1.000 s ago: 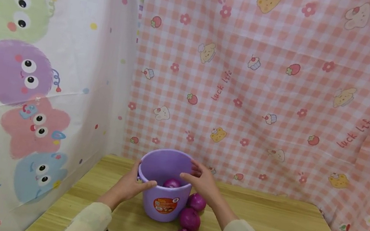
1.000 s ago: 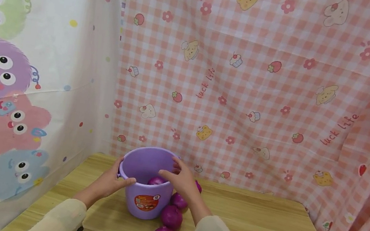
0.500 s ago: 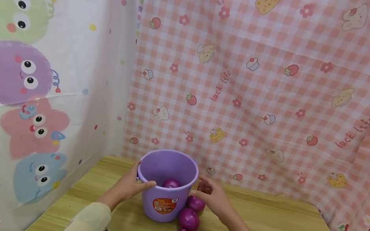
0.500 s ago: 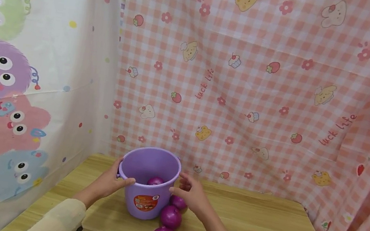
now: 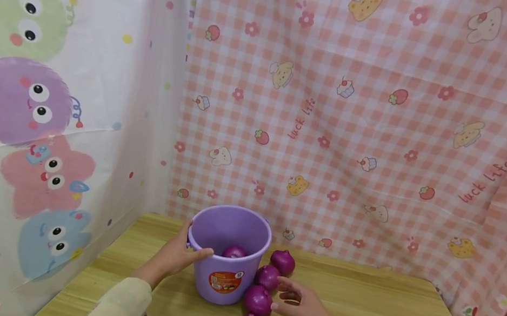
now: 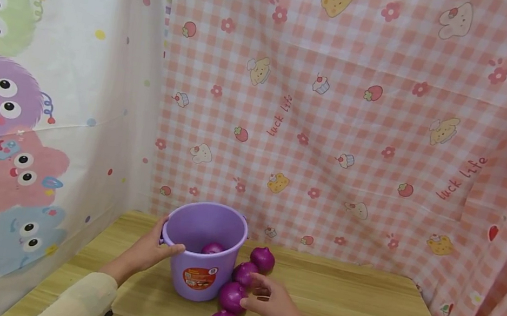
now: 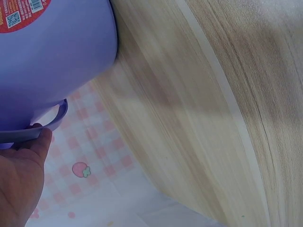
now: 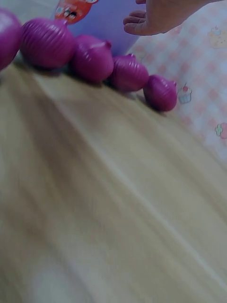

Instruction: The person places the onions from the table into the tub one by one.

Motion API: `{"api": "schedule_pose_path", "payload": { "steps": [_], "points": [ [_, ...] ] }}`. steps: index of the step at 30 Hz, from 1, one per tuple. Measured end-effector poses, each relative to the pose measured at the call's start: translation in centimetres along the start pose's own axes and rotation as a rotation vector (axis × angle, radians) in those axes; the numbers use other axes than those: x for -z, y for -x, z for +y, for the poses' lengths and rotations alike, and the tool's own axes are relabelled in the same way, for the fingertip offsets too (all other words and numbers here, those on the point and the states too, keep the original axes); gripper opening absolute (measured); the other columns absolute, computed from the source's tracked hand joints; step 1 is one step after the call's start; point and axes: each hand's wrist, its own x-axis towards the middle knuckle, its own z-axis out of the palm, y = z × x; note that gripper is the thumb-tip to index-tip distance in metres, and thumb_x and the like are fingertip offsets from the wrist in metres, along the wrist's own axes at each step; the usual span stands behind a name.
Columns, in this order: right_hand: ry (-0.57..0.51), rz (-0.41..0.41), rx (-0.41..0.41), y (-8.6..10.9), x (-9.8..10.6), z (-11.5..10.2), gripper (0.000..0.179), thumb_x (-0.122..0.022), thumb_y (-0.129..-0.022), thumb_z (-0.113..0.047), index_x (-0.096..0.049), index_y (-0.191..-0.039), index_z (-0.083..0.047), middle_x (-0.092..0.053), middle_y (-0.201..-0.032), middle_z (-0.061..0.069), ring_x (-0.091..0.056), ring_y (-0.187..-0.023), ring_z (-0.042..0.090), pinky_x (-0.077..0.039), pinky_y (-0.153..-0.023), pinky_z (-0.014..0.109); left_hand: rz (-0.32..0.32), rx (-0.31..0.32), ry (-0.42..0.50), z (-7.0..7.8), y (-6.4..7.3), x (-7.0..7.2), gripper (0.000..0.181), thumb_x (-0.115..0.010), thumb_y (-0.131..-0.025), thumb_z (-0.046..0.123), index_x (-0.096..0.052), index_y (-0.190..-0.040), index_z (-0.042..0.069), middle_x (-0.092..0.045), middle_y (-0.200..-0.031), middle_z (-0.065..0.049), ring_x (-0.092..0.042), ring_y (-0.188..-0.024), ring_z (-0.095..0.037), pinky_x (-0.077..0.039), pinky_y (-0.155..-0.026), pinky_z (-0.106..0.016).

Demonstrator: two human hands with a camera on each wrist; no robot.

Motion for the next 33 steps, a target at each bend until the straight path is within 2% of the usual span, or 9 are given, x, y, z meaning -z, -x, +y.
{"api": "schedule_pose_path", "payload": {
  "steps": [7,11,15,17,23,29,33],
  "points": [
    [0.009,-0.06,-0.011,1.9,0.7,2.0,0.065,-0.074,-0.091,-0.023,-0.047,-0.14,0.011,-0.058,-0.128,0.025,-0.055,-0.116,0.044,-0.047,-0.099,0.052,-0.003,-0.005,0.005,0.1,0.1,0.0,0.108,-0.078,-0.081,0.052,-0.015,-0.157,0.009,-0.042,-0.147,-0.029,-0.042,-0.134,-0.045,-0.032,-0.108,-0.063],
    [0.011,-0.12,-0.003,2.7,1.0,3.1,0.064,-0.073,-0.092,-0.021,-0.045,-0.14,0.012,-0.055,-0.129,0.028,-0.054,-0.116,0.045,-0.048,-0.098,0.049,-0.001,-0.005,0.004,0.0,0.0,0.0,0.108,-0.078,-0.081,0.052,-0.015,-0.157,0.009,-0.041,-0.147,-0.03,-0.042,-0.134,-0.045,-0.032,-0.109,-0.063],
    [0.012,-0.175,0.035,3.4,1.2,3.9,0.062,-0.07,-0.094,-0.017,-0.043,-0.14,0.014,-0.054,-0.129,0.031,-0.055,-0.115,0.046,-0.051,-0.096,0.039,0.0,-0.004,-0.001,0.0,0.0,0.0,0.107,-0.078,-0.081,0.052,-0.015,-0.157,0.009,-0.041,-0.148,-0.03,-0.042,-0.134,-0.045,-0.032,-0.109,-0.063],
    [-0.007,-0.204,0.019,3.7,1.3,4.2,0.061,-0.069,-0.095,-0.016,-0.042,-0.14,0.015,-0.053,-0.13,0.032,-0.054,-0.116,0.046,-0.051,-0.096,0.036,0.0,-0.004,-0.004,-0.1,-0.1,-0.1,0.108,-0.077,-0.082,0.053,-0.015,-0.157,0.009,-0.041,-0.148,-0.03,-0.042,-0.134,-0.045,-0.032,-0.109,-0.063],
    [-0.059,-0.296,-0.008,4.6,1.5,5.1,0.061,-0.065,-0.096,-0.012,-0.037,-0.141,0.018,-0.051,-0.131,0.034,-0.053,-0.117,0.047,-0.051,-0.096,0.037,0.001,-0.005,-0.01,-0.2,-0.1,-0.1,0.108,-0.077,-0.081,0.053,-0.014,-0.158,0.009,-0.041,-0.148,-0.03,-0.041,-0.134,-0.045,-0.032,-0.109,-0.063],
    [-0.138,-0.382,0.008,5.0,1.1,5.8,0.063,-0.064,-0.096,-0.013,-0.034,-0.139,0.022,-0.05,-0.131,0.036,-0.056,-0.117,0.031,-0.049,-0.095,0.024,0.002,-0.003,-0.002,-0.1,-0.1,0.0,0.107,-0.078,-0.082,0.051,-0.014,-0.158,0.01,-0.04,-0.148,-0.03,-0.04,-0.135,-0.046,-0.031,-0.109,-0.064],
    [-0.185,-0.425,0.028,5.4,0.7,6.0,0.062,-0.063,-0.097,-0.013,-0.032,-0.137,0.024,-0.049,-0.129,0.038,-0.058,-0.115,0.022,-0.047,-0.094,0.02,0.0,-0.001,0.002,-0.1,-0.1,0.0,0.108,-0.078,-0.081,0.052,-0.015,-0.158,0.01,-0.04,-0.149,-0.029,-0.04,-0.135,-0.045,-0.031,-0.109,-0.063]
  ]
}}
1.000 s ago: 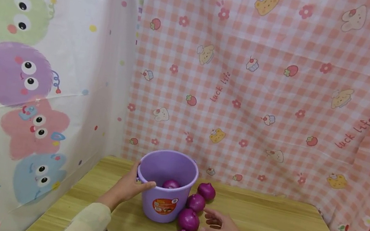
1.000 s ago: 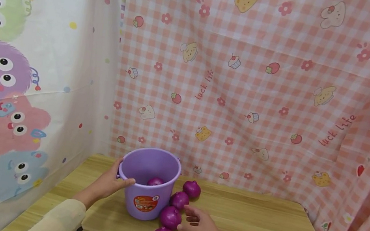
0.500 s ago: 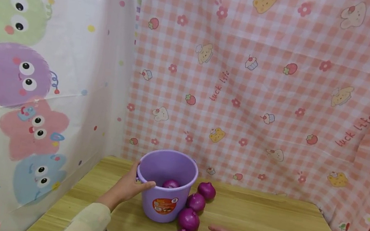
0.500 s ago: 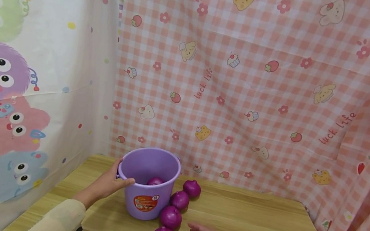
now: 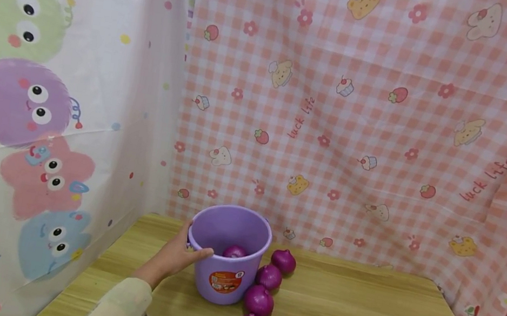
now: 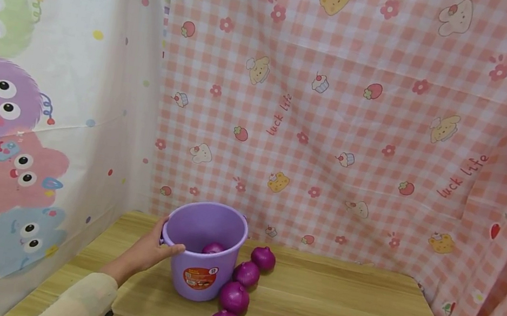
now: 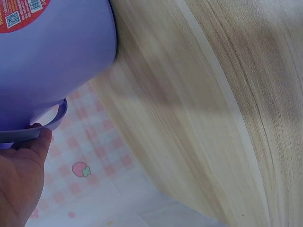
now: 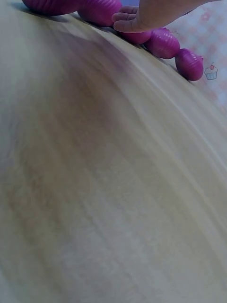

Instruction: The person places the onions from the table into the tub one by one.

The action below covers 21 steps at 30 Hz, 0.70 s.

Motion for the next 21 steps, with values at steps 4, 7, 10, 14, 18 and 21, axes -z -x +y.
{"api": "schedule_pose_path", "payload": {
  "steps": [4,7,10,14,18,21],
  "points": [
    [-0.015,0.002,-0.021,0.2,-0.6,0.3,0.058,-0.06,-0.099,-0.014,-0.035,-0.138,0.021,-0.051,-0.128,0.035,-0.058,-0.111,0.015,-0.046,-0.091,0.019,0.0,0.001,-0.008,0.1,0.1,0.0,0.108,-0.077,-0.081,0.053,-0.014,-0.158,0.01,-0.04,-0.149,-0.029,-0.04,-0.135,-0.045,-0.031,-0.109,-0.063],
    [-0.017,-0.003,-0.006,0.2,-1.1,0.6,0.054,-0.057,-0.1,-0.014,-0.037,-0.137,0.021,-0.053,-0.126,0.033,-0.057,-0.109,0.006,-0.045,-0.09,0.019,-0.001,0.002,-0.01,0.1,0.1,0.1,0.108,-0.077,-0.081,0.053,-0.014,-0.158,0.01,-0.04,-0.149,-0.029,-0.04,-0.135,-0.045,-0.031,-0.109,-0.063],
    [0.0,-0.011,0.05,0.0,-1.5,1.0,0.05,-0.054,-0.102,-0.013,-0.04,-0.135,0.022,-0.056,-0.125,0.026,-0.056,-0.108,0.0,-0.045,-0.091,0.019,-0.002,0.003,-0.006,0.2,0.1,0.1,0.108,-0.077,-0.082,0.053,-0.014,-0.158,0.01,-0.04,-0.149,-0.029,-0.04,-0.135,-0.045,-0.031,-0.109,-0.063],
    [0.013,0.006,0.105,-0.1,-2.1,1.9,0.042,-0.05,-0.103,-0.011,-0.045,-0.134,0.018,-0.061,-0.123,0.005,-0.055,-0.109,-0.001,-0.045,-0.091,0.019,-0.002,0.007,-0.006,0.2,0.1,0.1,0.108,-0.077,-0.082,0.052,-0.014,-0.158,0.01,-0.04,-0.149,-0.029,-0.04,-0.135,-0.045,-0.031,-0.109,-0.063],
    [0.121,0.057,0.236,-0.4,-2.6,3.4,0.033,-0.051,-0.101,-0.004,-0.054,-0.13,0.013,-0.062,-0.119,-0.006,-0.054,-0.107,-0.001,-0.046,-0.088,0.019,-0.002,0.014,-0.012,0.2,0.1,0.1,0.108,-0.077,-0.081,0.054,-0.014,-0.158,0.01,-0.04,-0.149,-0.029,-0.041,-0.135,-0.045,-0.032,-0.109,-0.063],
    [0.058,0.037,0.325,-0.8,-2.8,4.4,0.031,-0.048,-0.1,0.003,-0.055,-0.129,0.013,-0.061,-0.121,-0.01,-0.053,-0.11,-0.001,-0.046,-0.091,0.018,-0.003,0.012,-0.01,0.2,0.1,0.0,0.108,-0.077,-0.081,0.054,-0.014,-0.158,0.01,-0.041,-0.148,-0.029,-0.041,-0.135,-0.045,-0.032,-0.109,-0.063]
  ]
}}
